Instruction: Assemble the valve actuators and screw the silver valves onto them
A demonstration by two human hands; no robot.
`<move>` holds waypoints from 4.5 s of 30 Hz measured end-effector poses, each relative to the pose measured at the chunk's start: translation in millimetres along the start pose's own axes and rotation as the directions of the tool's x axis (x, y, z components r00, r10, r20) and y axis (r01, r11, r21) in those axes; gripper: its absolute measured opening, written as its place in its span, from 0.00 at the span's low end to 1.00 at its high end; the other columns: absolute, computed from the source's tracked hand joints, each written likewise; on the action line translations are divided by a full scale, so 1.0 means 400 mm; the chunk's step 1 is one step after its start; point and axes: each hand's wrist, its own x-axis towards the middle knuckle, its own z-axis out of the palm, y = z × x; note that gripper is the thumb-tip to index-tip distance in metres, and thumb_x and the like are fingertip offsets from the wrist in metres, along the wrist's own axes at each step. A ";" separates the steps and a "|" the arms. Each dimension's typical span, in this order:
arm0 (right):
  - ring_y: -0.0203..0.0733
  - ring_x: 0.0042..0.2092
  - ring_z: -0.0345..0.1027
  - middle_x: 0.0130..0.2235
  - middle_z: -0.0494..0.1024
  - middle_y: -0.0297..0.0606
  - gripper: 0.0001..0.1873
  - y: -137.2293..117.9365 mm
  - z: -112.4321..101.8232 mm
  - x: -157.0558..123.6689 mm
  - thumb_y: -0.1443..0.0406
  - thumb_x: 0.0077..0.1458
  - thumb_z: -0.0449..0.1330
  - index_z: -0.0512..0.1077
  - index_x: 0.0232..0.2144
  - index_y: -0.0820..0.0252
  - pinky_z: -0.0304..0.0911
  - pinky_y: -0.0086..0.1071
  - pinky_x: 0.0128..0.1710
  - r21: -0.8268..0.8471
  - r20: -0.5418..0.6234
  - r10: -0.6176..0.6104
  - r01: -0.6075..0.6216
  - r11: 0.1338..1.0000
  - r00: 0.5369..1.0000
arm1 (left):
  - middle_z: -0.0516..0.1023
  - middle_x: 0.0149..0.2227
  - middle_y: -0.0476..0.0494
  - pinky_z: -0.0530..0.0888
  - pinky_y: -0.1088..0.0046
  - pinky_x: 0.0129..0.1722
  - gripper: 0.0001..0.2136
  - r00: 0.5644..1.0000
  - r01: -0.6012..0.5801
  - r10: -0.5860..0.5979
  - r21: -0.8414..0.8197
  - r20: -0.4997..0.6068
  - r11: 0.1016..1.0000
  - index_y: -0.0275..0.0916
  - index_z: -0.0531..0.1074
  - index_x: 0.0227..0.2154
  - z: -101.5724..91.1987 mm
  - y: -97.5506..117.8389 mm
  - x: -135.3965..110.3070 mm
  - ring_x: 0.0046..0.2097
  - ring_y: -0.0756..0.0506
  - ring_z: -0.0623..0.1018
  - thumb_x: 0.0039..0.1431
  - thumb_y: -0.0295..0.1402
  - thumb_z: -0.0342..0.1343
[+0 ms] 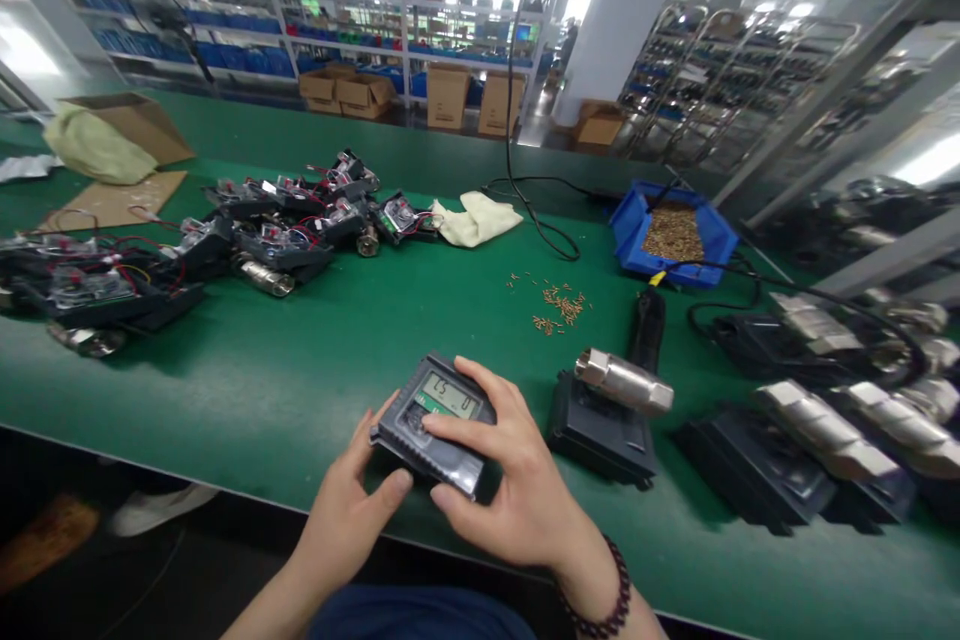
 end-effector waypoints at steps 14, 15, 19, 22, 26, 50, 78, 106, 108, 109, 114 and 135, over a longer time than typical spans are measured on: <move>0.56 0.62 0.59 0.64 0.60 0.39 0.26 0.003 -0.030 0.016 0.65 0.48 0.65 0.72 0.51 0.43 0.61 0.54 0.57 0.088 0.100 0.037 -0.046 0.995 0.994 | 0.76 0.54 0.39 0.58 0.47 0.64 0.25 0.993 -0.068 0.073 0.048 -0.089 0.996 0.41 0.71 0.55 0.003 -0.009 0.004 0.57 0.37 0.74 0.59 0.50 0.55; 0.56 0.62 0.59 0.64 0.60 0.39 0.26 0.002 -0.030 0.015 0.65 0.48 0.65 0.73 0.51 0.43 0.61 0.54 0.57 0.091 0.101 0.039 -0.049 0.995 0.994 | 0.76 0.54 0.39 0.58 0.47 0.64 0.26 0.994 -0.070 0.074 0.052 -0.085 0.996 0.41 0.70 0.55 0.002 -0.008 0.002 0.57 0.37 0.74 0.59 0.50 0.54; 0.55 0.62 0.59 0.64 0.60 0.39 0.26 -0.006 -0.031 0.015 0.66 0.48 0.65 0.72 0.50 0.44 0.61 0.52 0.57 0.081 0.101 0.029 -0.038 0.996 0.994 | 0.77 0.53 0.37 0.60 0.48 0.63 0.28 0.995 -0.068 0.072 0.064 -0.070 0.996 0.40 0.71 0.55 -0.016 0.006 0.000 0.56 0.36 0.74 0.59 0.53 0.53; 0.54 0.62 0.59 0.63 0.60 0.41 0.26 -0.021 -0.031 0.012 0.67 0.47 0.66 0.72 0.50 0.46 0.62 0.51 0.56 0.058 0.112 0.008 -0.015 0.998 0.994 | 0.77 0.53 0.35 0.68 0.53 0.58 0.28 0.999 -0.050 0.050 0.029 -0.012 0.998 0.38 0.71 0.54 -0.044 0.032 0.007 0.54 0.37 0.75 0.61 0.54 0.47; 0.52 0.63 0.57 0.63 0.61 0.40 0.27 -0.040 -0.022 -0.003 0.68 0.46 0.65 0.71 0.50 0.46 0.60 0.49 0.58 0.060 0.107 -0.029 0.023 0.998 0.994 | 0.78 0.51 0.37 0.73 0.57 0.54 0.24 0.993 0.034 -0.037 0.035 0.109 0.999 0.38 0.69 0.56 -0.066 0.080 0.020 0.53 0.38 0.76 0.58 0.42 0.52; 0.44 0.42 0.73 0.44 0.77 0.40 0.28 -0.061 0.081 -0.057 0.58 0.48 0.63 0.61 0.50 0.56 0.70 0.38 0.44 0.611 0.125 0.624 -0.556 0.564 0.771 | 0.70 0.59 0.33 0.54 0.61 0.65 0.28 0.739 -0.526 0.578 0.833 0.346 0.173 0.31 0.65 0.58 -0.120 0.033 -0.071 0.65 0.39 0.61 0.67 0.49 0.41; 0.45 0.40 0.73 0.41 0.76 0.40 0.27 -0.065 0.085 -0.055 0.58 0.44 0.62 0.62 0.47 0.56 0.70 0.37 0.41 0.639 0.052 0.653 -0.528 0.559 0.755 | 0.69 0.60 0.31 0.74 0.55 0.52 0.36 0.989 -0.123 0.145 0.549 0.004 0.827 0.33 0.54 0.64 -0.079 0.105 -0.056 0.59 0.35 0.72 0.56 0.44 0.56; 0.47 0.54 0.70 0.53 0.75 0.46 0.35 0.017 0.061 -0.085 0.77 0.44 0.54 0.61 0.57 0.58 0.67 0.44 0.54 -0.028 -0.065 0.027 -0.029 0.999 0.998 | 0.76 0.50 0.41 0.74 0.61 0.53 0.26 0.836 -0.549 0.479 0.375 0.268 0.747 0.44 0.64 0.54 -0.052 0.028 0.025 0.53 0.43 0.76 0.53 0.17 0.50; 0.48 0.55 0.69 0.52 0.76 0.46 0.32 0.031 0.066 -0.084 0.79 0.44 0.50 0.63 0.54 0.60 0.67 0.45 0.54 -0.168 -0.099 -0.057 0.039 0.985 0.993 | 0.75 0.50 0.37 0.74 0.59 0.53 0.25 0.768 -0.633 0.581 0.462 0.270 0.622 0.40 0.63 0.55 -0.042 0.016 0.027 0.54 0.42 0.75 0.54 0.17 0.46; 0.48 0.56 0.68 0.51 0.76 0.46 0.32 0.033 0.069 -0.086 0.80 0.44 0.49 0.63 0.53 0.61 0.68 0.44 0.54 -0.213 -0.103 -0.080 0.057 0.975 0.991 | 0.75 0.51 0.35 0.75 0.59 0.52 0.23 0.754 -0.646 0.589 0.496 0.291 0.581 0.37 0.62 0.56 -0.041 0.013 0.026 0.54 0.40 0.75 0.56 0.20 0.48; 0.48 0.59 0.64 0.50 0.76 0.46 0.28 0.001 0.068 -0.102 0.80 0.48 0.49 0.65 0.52 0.64 0.66 0.42 0.57 -0.309 -0.067 -0.123 0.097 0.946 0.990 | 0.78 0.43 0.37 0.80 0.66 0.43 0.15 0.643 -0.727 0.690 0.548 0.333 0.413 0.36 0.70 0.48 -0.046 -0.010 0.022 0.45 0.40 0.79 0.60 0.33 0.55; 0.53 0.50 0.72 0.43 0.80 0.42 0.08 0.110 -0.109 -0.198 0.68 0.57 0.60 0.77 0.38 0.56 0.66 0.57 0.53 -0.420 -0.515 0.108 -0.360 0.833 0.850 | 0.79 0.45 0.39 0.75 0.54 0.50 0.12 0.888 -0.458 0.418 0.277 0.192 0.845 0.40 0.76 0.44 0.176 0.080 0.150 0.49 0.39 0.77 0.62 0.36 0.54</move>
